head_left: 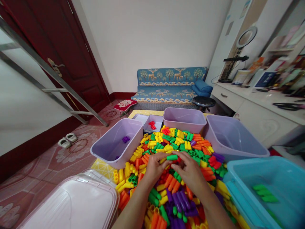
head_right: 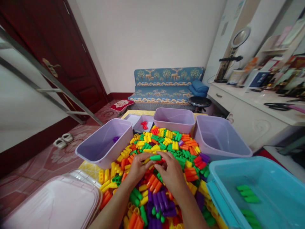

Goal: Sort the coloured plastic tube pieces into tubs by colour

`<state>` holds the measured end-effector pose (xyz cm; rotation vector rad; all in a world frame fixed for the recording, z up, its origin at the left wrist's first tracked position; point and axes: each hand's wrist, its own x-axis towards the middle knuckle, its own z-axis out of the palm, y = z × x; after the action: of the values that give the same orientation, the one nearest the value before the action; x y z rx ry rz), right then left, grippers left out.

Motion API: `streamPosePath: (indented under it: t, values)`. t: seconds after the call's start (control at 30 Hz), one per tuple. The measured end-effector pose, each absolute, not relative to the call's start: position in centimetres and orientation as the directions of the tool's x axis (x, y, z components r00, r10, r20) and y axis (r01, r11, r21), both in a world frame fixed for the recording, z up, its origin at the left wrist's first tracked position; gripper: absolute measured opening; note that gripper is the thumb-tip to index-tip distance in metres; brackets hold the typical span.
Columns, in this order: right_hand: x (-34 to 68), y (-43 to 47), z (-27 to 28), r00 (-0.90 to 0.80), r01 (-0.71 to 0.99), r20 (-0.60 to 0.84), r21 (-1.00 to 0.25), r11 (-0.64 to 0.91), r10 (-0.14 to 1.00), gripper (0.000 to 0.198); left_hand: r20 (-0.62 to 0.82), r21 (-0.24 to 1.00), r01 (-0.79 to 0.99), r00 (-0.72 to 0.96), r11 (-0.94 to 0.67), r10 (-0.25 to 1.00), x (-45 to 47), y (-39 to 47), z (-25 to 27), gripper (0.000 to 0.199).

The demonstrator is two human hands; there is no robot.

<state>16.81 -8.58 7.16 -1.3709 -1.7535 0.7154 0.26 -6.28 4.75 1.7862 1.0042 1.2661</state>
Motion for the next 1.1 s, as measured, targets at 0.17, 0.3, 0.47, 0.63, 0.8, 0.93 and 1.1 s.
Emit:
streamPosePath:
  t: [0.17,0.3,0.47,0.63,0.8,0.93,1.1]
  values:
    - [17.2,-8.9,7.5,-0.057,0.452,0.344,-0.828,0.332,0.937,0.015,0.440,0.827,0.265,0.243,-0.496,0.864,0.3,-6.5,5.0,0.014]
    - [17.8,-10.1,8.9,0.423,0.209,0.369,-0.929,0.307,0.828,0.024,0.438,0.789,0.356,0.245,-0.501,0.865,0.4,-6.6,5.0,0.012]
    - [19.4,-11.0,11.7,0.788,-0.122,0.334,-0.739,0.662,0.517,0.007,0.439,0.770,0.383,0.262,-0.510,0.860,0.4,-6.6,4.9,0.011]
    - [22.3,-10.4,11.6,0.807,-0.238,0.185,-0.768,0.595,0.561,0.030,0.443,0.746,0.416,0.273,-0.520,0.854,0.5,-6.6,4.8,0.013]
    - [22.3,-9.8,9.7,0.718,-0.301,0.136,-0.824,0.481,0.683,0.031,0.396,0.628,0.574,0.344,-0.525,0.851,0.6,-6.9,5.1,0.049]
    - [21.1,-8.7,7.6,0.359,0.063,0.189,-0.982,0.178,0.914,0.034,0.316,0.538,0.668,0.406,-0.515,0.857,0.9,-7.0,5.1,0.068]
    - [19.1,-7.5,5.9,0.001,0.698,0.242,-0.695,0.173,0.970,0.043,0.301,0.495,0.707,0.406,-0.505,0.863,1.4,-6.7,5.3,0.067]
